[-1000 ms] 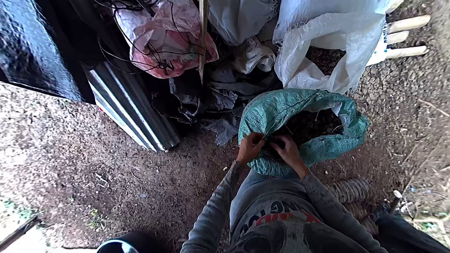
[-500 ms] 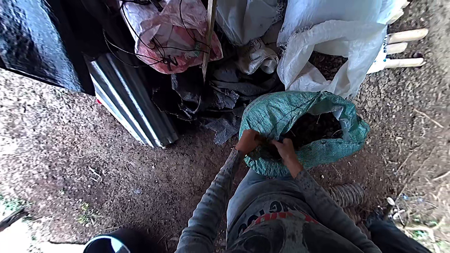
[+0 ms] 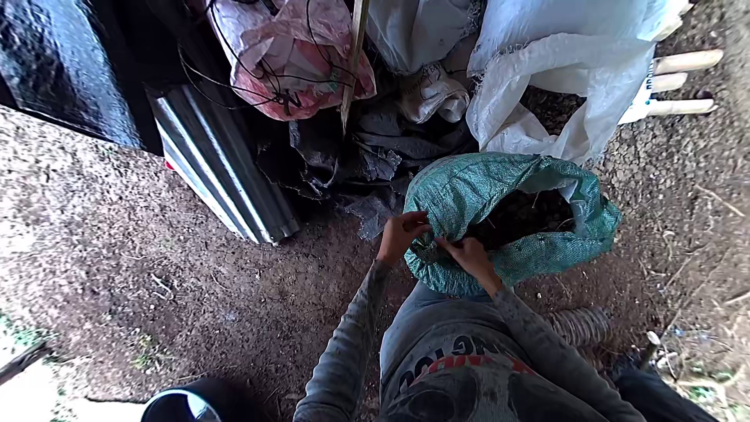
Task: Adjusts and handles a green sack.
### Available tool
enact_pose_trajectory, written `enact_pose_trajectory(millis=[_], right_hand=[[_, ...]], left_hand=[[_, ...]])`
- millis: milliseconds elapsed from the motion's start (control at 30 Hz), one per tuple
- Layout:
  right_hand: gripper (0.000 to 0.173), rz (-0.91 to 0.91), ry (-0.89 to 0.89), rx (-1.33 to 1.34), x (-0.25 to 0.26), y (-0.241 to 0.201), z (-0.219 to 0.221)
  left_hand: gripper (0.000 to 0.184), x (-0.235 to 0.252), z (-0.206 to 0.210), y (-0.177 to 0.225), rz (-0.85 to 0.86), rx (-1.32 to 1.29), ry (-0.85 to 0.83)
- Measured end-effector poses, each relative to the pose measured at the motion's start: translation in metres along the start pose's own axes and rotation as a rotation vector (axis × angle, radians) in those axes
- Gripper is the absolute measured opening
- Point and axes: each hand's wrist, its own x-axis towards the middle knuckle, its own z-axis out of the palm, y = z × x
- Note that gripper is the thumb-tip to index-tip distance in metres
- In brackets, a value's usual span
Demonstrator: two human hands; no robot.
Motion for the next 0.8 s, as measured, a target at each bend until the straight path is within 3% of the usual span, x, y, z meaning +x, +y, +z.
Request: enact_pose_trajectory(millis=[67,167,267,367,467,567,633,733,800], right_hand=[[0.057,0.070,-0.037,-0.063,0.007,-0.010,0.004],[0.050,0.047,0.048,-0.067,0.005,-0.008,0.006],[0.043,-0.135,0.297,-0.052,0.001,0.005,0.014],[0.040,-0.155,0.316,0.043,0.000,0.002,0.019],[0.058,-0.054,0.182,0.083,-0.001,0.001,0.013],[0.071,-0.123,0.194,0.057,-0.009,0.018,-0.004],[0.075,-0.197,0.236,-0.177,-0.027,0.018,-0.037],[0.053,-0.401,0.549,-0.475,-0.062,0.003,-0.106],[0.039,-0.634,0.879,-0.414,-0.074,-0.005,-0.136]], left_hand=[[0.044,0.003,0.001,0.004,-0.011,0.252,-0.058],[0.054,0.004,0.005,0.007,-0.084,0.521,-0.066],[0.030,0.006,0.008,0.011,-0.177,0.633,-0.146],[0.016,0.003,0.005,-0.002,-0.035,0.607,-0.074],[0.014,-0.004,-0.005,0.002,0.009,0.511,0.062],[0.035,-0.010,-0.017,0.005,-0.097,0.365,0.046],[0.043,-0.012,-0.021,-0.003,-0.127,0.328,-0.050],[0.037,-0.016,-0.020,-0.012,-0.126,0.315,-0.121],[0.044,-0.016,-0.015,-0.013,-0.125,0.373,-0.043]])
